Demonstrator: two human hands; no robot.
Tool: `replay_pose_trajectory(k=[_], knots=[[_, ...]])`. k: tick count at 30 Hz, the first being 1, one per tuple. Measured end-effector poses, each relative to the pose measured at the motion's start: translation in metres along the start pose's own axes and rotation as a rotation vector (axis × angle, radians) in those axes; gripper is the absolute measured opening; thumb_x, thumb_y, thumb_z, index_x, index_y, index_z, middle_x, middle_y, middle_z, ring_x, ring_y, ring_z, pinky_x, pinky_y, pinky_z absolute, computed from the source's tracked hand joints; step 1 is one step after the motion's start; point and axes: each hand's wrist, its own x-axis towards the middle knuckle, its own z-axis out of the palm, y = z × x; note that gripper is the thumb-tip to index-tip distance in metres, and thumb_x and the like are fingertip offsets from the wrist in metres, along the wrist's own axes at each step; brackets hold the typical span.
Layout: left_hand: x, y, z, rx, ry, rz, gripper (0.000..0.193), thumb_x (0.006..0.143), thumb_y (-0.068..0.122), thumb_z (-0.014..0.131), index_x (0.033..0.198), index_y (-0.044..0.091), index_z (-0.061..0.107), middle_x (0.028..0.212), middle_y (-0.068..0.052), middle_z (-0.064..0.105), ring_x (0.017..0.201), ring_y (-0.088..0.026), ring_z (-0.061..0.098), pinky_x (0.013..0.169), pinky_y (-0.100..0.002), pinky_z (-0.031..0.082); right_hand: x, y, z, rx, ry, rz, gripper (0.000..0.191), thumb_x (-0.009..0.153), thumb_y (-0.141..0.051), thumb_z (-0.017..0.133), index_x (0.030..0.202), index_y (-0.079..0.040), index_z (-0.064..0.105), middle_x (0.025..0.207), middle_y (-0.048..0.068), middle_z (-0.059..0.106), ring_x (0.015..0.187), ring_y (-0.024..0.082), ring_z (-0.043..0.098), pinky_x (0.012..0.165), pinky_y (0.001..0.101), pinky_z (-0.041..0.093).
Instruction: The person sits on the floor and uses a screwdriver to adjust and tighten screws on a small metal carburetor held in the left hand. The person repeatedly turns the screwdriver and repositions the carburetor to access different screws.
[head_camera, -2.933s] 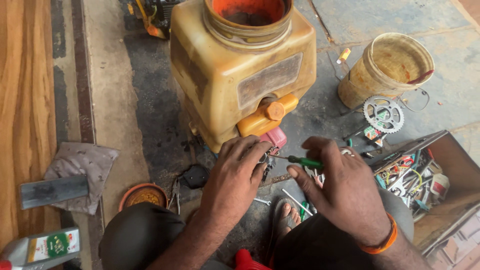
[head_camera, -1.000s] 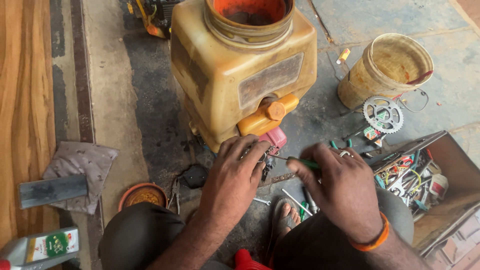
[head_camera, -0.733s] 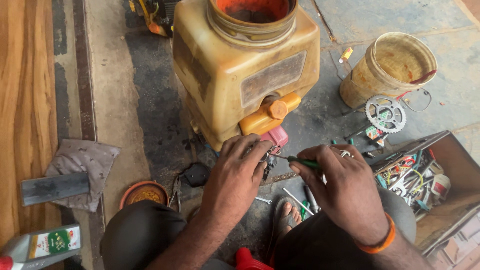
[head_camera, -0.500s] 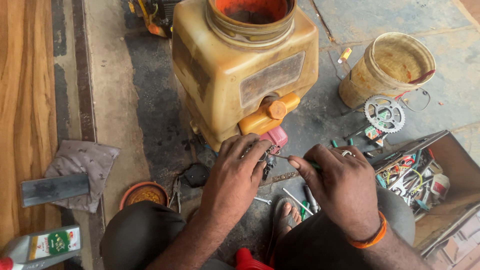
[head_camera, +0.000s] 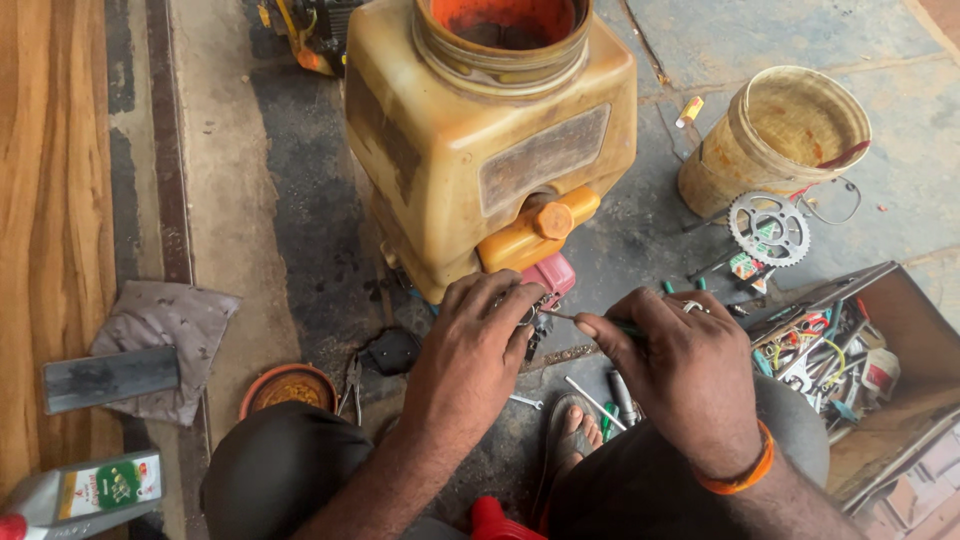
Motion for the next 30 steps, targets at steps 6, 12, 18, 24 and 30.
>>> replay_pose_trajectory(k=[6, 12, 18, 24, 30], knots=[[0.001, 0.000, 0.001, 0.000, -0.005, -0.012, 0.047, 0.083, 0.008, 0.078, 0.128, 0.008, 0.064, 0.131, -0.014, 0.061, 0.127, -0.033, 0.054, 0.104, -0.046, 0.051, 0.000, -0.001, -0.006, 0.188, 0.056, -0.204, 0.037, 0.088, -0.032, 0.075, 0.106, -0.003, 0.061, 0.081, 0.005, 0.072, 0.079, 0.028, 0.069, 0.082, 0.0418, 0.049], [-0.002, 0.001, 0.000, -0.030, 0.003, -0.008, 0.046, 0.084, 0.006, 0.078, 0.127, 0.009, 0.064, 0.130, -0.013, 0.062, 0.126, -0.032, 0.055, 0.104, -0.045, 0.052, 0.003, -0.002, -0.010, 0.125, 0.077, -0.257, 0.022, 0.089, -0.027, 0.074, 0.096, -0.008, 0.065, 0.085, 0.006, 0.075, 0.082, 0.030, 0.069, 0.080, 0.0406, 0.050], [-0.001, 0.001, 0.000, -0.031, 0.005, 0.003, 0.048, 0.082, 0.006, 0.078, 0.128, 0.008, 0.064, 0.130, -0.014, 0.061, 0.126, -0.033, 0.054, 0.103, -0.045, 0.052, 0.003, -0.005, -0.005, 0.007, 0.013, 0.003, 0.031, 0.084, -0.037, 0.081, 0.079, -0.009, 0.070, 0.061, 0.008, 0.066, 0.066, 0.029, 0.065, 0.068, 0.0413, 0.050], [0.001, 0.001, -0.002, -0.023, 0.012, -0.025, 0.046, 0.083, 0.007, 0.079, 0.127, 0.009, 0.064, 0.128, -0.013, 0.062, 0.124, -0.032, 0.056, 0.103, -0.044, 0.051, 0.002, -0.003, -0.011, 0.226, 0.031, -0.293, 0.033, 0.092, -0.027, 0.071, 0.106, 0.000, 0.059, 0.089, 0.008, 0.071, 0.082, 0.027, 0.070, 0.080, 0.0424, 0.049], [-0.002, 0.001, -0.002, -0.023, 0.010, -0.012, 0.048, 0.081, 0.005, 0.079, 0.127, 0.009, 0.064, 0.128, -0.013, 0.063, 0.125, -0.033, 0.056, 0.104, -0.044, 0.051, 0.001, -0.001, -0.007, 0.118, 0.061, -0.213, 0.024, 0.090, -0.029, 0.074, 0.092, -0.008, 0.063, 0.077, 0.006, 0.071, 0.077, 0.032, 0.068, 0.076, 0.0420, 0.050]])
